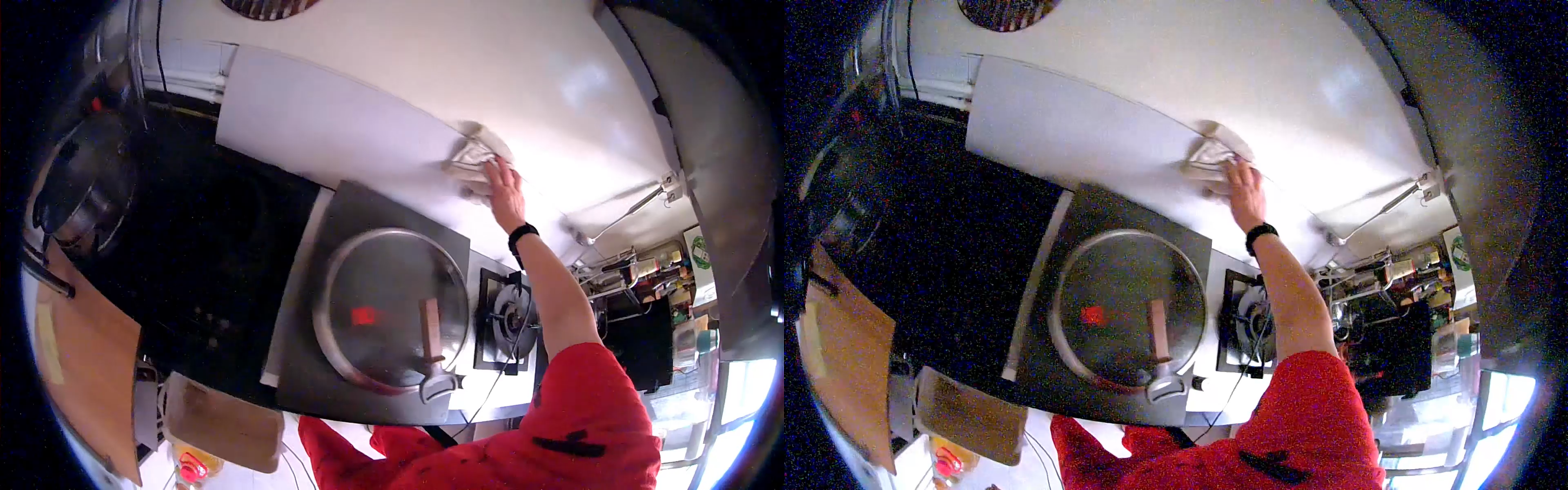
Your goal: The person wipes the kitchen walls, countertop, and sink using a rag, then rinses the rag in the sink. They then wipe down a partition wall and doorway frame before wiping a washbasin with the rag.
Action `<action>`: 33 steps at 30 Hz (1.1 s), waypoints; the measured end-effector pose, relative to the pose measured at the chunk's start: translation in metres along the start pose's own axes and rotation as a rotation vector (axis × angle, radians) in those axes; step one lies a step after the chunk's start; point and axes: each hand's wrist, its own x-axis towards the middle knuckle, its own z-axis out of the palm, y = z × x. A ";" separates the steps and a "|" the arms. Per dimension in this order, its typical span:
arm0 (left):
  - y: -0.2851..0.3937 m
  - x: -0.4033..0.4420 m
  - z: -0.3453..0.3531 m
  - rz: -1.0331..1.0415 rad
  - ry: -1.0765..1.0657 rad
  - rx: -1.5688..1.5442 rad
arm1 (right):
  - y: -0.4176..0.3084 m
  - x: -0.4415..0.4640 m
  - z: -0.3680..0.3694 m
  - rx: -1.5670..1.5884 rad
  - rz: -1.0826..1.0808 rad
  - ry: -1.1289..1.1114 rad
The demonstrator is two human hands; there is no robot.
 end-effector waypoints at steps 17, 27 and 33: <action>-0.017 -0.013 0.014 0.045 -0.141 -0.099 | -0.038 -0.017 0.033 0.322 0.188 -0.049; 0.018 0.016 -0.004 0.019 -0.079 0.099 | -0.208 0.079 0.038 0.462 -0.348 0.087; 0.031 0.023 0.001 0.084 -0.127 0.262 | -0.147 0.043 0.044 0.452 -0.251 -0.064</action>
